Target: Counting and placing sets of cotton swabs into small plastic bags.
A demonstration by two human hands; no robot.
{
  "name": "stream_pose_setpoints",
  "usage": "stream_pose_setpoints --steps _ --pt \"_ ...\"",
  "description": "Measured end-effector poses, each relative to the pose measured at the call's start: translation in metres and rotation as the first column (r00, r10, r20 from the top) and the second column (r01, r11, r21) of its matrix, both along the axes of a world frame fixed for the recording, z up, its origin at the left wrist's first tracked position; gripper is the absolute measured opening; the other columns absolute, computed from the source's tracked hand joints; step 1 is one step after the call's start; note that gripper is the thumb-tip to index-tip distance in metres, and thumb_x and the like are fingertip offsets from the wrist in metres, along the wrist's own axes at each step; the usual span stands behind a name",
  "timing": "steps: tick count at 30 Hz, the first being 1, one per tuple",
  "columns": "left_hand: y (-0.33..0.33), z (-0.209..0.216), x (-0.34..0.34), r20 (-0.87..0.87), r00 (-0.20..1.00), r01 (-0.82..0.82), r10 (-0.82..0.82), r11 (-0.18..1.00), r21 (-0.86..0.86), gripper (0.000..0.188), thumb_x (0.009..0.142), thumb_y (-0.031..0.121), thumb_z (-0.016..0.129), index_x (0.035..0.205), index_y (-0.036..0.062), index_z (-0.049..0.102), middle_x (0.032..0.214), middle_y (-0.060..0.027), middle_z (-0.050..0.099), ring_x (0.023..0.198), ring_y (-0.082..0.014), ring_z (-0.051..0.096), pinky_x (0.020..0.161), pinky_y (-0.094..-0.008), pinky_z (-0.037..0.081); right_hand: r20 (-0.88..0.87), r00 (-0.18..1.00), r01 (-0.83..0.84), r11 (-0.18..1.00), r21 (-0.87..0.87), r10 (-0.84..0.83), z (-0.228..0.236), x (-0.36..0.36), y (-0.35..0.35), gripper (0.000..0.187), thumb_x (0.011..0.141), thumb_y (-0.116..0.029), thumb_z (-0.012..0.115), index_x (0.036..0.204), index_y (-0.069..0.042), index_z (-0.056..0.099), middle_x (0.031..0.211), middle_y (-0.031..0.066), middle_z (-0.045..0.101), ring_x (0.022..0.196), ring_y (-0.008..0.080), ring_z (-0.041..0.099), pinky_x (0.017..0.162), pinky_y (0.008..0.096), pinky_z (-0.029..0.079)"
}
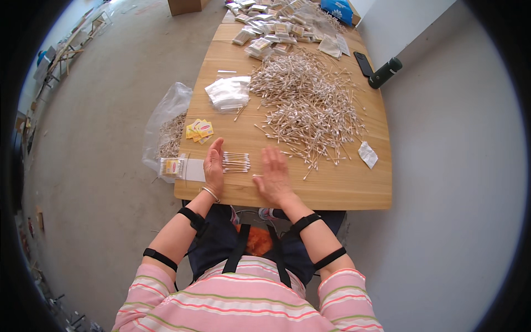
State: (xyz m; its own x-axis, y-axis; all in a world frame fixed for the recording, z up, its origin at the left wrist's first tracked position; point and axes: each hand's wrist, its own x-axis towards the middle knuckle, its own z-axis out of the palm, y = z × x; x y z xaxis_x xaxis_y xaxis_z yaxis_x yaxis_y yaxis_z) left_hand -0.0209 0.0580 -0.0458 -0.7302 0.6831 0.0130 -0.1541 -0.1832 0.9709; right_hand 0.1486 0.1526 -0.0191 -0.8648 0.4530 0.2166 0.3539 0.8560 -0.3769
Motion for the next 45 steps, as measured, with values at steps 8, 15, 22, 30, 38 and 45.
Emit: stream_pose_setpoints --steps 8,15,22,30,38,45 --pt "-0.002 0.002 -0.002 0.155 0.988 -0.016 0.006 0.998 0.065 0.053 0.101 0.037 0.033 0.137 -0.002 0.037 0.141 -0.0117 0.039 0.135 -0.0193 0.032 0.113 -0.0306 0.022 0.032 0.988 0.146 0.985 0.095 -0.15 -0.009 -0.019 -0.001 0.077 0.085 -0.027 0.058 0.143 0.005 0.017 0.149 0.0224 0.018 0.14 0.0358 0.014 0.114 0.0439 0.014" --pt "-0.004 -0.005 -0.003 0.104 0.994 0.032 -0.036 0.999 0.036 0.059 0.101 0.043 0.03 0.136 -0.004 0.037 0.14 -0.0177 0.039 0.134 -0.0232 0.033 0.112 -0.0325 0.023 0.279 0.958 0.062 0.998 0.005 -0.06 -0.017 -0.069 -0.041 0.084 0.088 -0.045 0.049 0.143 0.008 0.014 0.151 0.0247 0.012 0.142 0.0358 0.007 0.115 0.0455 0.006" --pt "-0.008 -0.002 -0.008 0.099 0.991 0.081 -0.085 0.996 0.044 0.063 0.099 0.047 0.03 0.137 -0.0039 0.036 0.141 -0.0185 0.039 0.134 -0.0241 0.032 0.112 -0.0334 0.023 0.352 0.934 0.035 0.998 0.057 -0.052 -0.011 -0.068 -0.045 0.088 0.088 -0.056 0.043 0.144 0.005 0.015 0.152 0.0237 0.008 0.143 0.0351 0.002 0.115 0.0454 0.002" --pt "-0.009 0.001 -0.014 0.074 0.985 0.153 -0.153 0.988 0.009 0.064 0.099 0.047 0.03 0.136 -0.0049 0.036 0.141 -0.018 0.039 0.134 -0.0232 0.032 0.112 -0.0333 0.022 0.242 0.964 0.104 0.994 0.037 -0.11 -0.018 -0.072 -0.043 0.08 0.09 -0.051 0.044 0.144 0.003 0.019 0.152 0.0223 0.011 0.142 0.035 0.004 0.115 0.0457 0.003" --pt "-0.009 0.0 0.0 -0.012 0.998 0.064 -0.064 0.998 -0.016 0.063 0.1 0.047 0.031 0.137 -0.0043 0.036 0.14 -0.0164 0.04 0.132 -0.0221 0.034 0.111 -0.0321 0.023 0.164 0.979 0.136 0.985 -0.103 -0.118 -0.022 -0.078 -0.052 0.063 0.092 -0.031 0.045 0.141 0.004 0.026 0.149 0.023 0.018 0.141 0.0361 0.011 0.115 0.0464 0.009" --pt "-0.01 -0.003 -0.005 0.132 0.989 0.052 -0.061 0.996 0.068 0.062 0.099 0.046 0.03 0.139 -0.0016 0.033 0.143 -0.0131 0.036 0.136 -0.0213 0.028 0.113 -0.0335 0.019 -0.434 0.769 0.074 0.74 -0.669 -0.469 -0.023 -0.077 -0.027 0.05 0.093 -0.015 0.04 0.137 0.006 0.031 0.145 0.0232 0.03 0.138 0.0351 0.023 0.113 0.0398 0.018"
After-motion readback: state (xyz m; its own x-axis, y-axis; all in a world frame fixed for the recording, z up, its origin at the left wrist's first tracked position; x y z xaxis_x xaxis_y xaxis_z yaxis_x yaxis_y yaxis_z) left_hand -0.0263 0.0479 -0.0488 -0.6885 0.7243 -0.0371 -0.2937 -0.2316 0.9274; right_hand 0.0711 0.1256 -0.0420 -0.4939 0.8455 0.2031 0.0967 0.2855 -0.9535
